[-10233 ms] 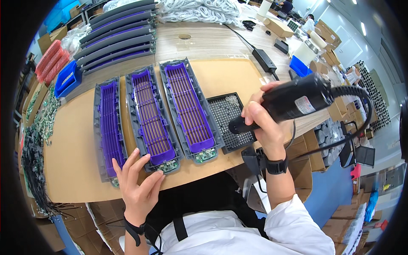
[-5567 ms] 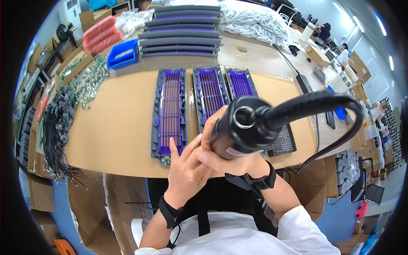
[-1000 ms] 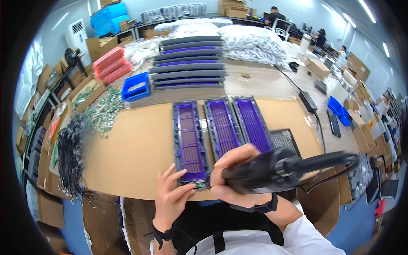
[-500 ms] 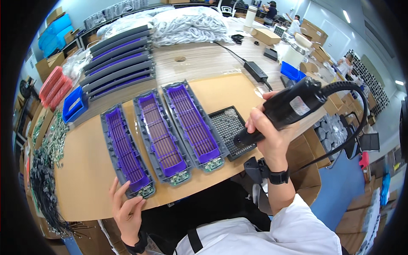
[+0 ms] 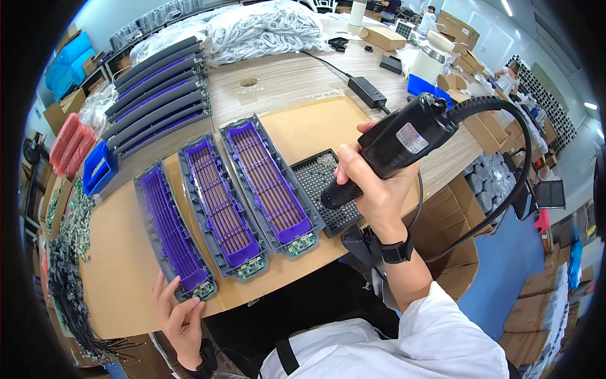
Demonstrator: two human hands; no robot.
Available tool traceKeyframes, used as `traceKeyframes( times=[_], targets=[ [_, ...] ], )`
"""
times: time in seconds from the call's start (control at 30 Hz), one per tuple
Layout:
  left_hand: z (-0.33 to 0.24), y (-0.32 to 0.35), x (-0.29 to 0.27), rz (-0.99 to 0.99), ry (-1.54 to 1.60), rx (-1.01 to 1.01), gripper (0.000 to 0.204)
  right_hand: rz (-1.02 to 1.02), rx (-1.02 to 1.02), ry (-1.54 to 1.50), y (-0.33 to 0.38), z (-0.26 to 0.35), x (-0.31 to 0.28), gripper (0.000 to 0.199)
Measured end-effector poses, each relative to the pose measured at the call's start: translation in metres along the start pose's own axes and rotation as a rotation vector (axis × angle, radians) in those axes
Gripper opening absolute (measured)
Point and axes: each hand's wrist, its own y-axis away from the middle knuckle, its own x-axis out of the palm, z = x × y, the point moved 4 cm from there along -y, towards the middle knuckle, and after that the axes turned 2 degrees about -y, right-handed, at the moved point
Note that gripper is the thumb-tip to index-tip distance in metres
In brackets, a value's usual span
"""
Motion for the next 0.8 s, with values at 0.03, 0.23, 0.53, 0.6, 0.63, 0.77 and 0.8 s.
traceKeyframes(
  times=[0.03, 0.23, 0.53, 0.6, 0.63, 0.77, 0.8],
  targets=[
    [-0.0001, 0.0, -0.0002, 0.0, -0.003, 0.002, 0.019, 0.001, -0.005, -0.024, -0.0001, -0.001, 0.0, 0.03],
    [0.0002, 0.0002, 0.0003, -0.021, -0.004, -0.003, 0.016, 0.002, 0.005, -0.017, 0.0009, -0.0041, 0.0006, 0.03],
    [0.0, -0.0001, 0.0, -0.008, -0.035, -0.026, 0.017, -0.004, -0.033, -0.048, 0.0023, -0.0048, 0.0014, 0.024],
    [-0.0016, -0.0006, -0.0011, -0.003, -0.04, -0.032, 0.017, -0.007, -0.025, -0.048, 0.0021, -0.0038, 0.002, 0.024],
    [-0.0023, -0.0009, -0.0017, -0.002, -0.041, -0.033, 0.017, -0.003, -0.02, -0.047, 0.0019, -0.0053, 0.0017, 0.024],
    [0.0033, 0.0019, 0.0013, -0.015, -0.016, -0.026, 0.016, 0.009, -0.023, -0.047, 0.0031, -0.0059, 0.0029, 0.024],
    [0.0025, 0.0015, 0.001, -0.014, -0.021, -0.028, 0.016, 0.008, -0.022, -0.059, 0.0025, -0.006, 0.0028, 0.024]
  ],
)
